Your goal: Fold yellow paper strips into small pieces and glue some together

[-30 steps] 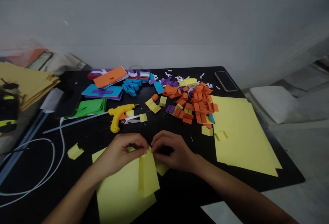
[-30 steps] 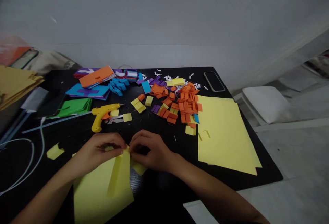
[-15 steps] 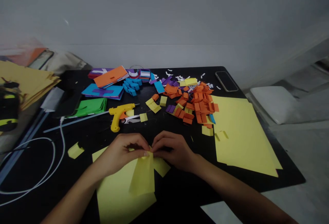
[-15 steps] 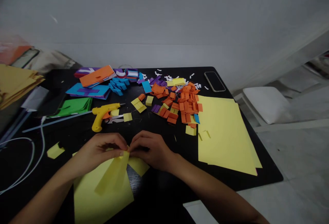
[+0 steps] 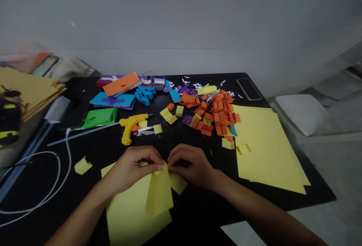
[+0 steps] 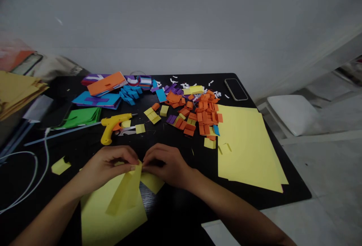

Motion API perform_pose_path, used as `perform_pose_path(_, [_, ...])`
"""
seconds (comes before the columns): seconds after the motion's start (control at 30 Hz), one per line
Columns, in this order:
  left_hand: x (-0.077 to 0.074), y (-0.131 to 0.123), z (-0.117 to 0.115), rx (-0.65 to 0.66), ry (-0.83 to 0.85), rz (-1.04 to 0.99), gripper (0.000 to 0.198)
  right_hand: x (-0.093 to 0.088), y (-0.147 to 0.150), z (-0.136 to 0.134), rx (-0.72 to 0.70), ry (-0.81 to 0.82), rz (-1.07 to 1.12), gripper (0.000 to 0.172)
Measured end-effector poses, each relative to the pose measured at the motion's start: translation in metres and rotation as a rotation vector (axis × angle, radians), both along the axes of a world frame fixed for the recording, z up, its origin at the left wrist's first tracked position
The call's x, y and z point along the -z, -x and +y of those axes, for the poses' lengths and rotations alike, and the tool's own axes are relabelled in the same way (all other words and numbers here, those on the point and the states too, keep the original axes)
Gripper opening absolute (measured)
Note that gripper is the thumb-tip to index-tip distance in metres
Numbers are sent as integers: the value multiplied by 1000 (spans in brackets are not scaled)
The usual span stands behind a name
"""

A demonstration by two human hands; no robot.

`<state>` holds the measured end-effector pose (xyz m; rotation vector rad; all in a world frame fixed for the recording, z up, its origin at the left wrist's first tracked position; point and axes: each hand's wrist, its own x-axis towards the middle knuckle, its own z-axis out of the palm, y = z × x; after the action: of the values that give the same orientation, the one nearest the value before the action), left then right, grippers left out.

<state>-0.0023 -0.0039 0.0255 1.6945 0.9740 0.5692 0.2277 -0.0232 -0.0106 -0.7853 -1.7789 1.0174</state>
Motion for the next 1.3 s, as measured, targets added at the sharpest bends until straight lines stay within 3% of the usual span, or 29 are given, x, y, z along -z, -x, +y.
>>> perform_pose_path(0.23, [2, -1, -4, -43, -198, 66, 8, -2, 4, -4, -23, 474, 101, 20])
perform_pose_path(0.5, [6, -4, -3, -71, -205, 92, 9, -3, 4, -2, -48, 626, 238, 15])
perform_pose_path(0.63, [8, -3, -4, -135, -44, 62, 8, -4, 2, -2, -71, 569, 184, 14])
perform_pose_path(0.73, [7, -3, -6, -144, 75, 34, 14, -9, 0, -2, -110, 351, 56, 21])
perform_pose_path(0.87, [4, -6, -6, -63, 182, 25, 16, -12, -2, -2, -197, 70, -82, 28])
perform_pose_path(1.03, [0, -5, -6, 2, 193, 43, 12, -8, -3, -1, -212, 67, -92, 21])
perform_pose_path(1.3, [-1, -4, -4, 2, 152, 47, 12, -2, -4, 1, -154, 97, -89, 22])
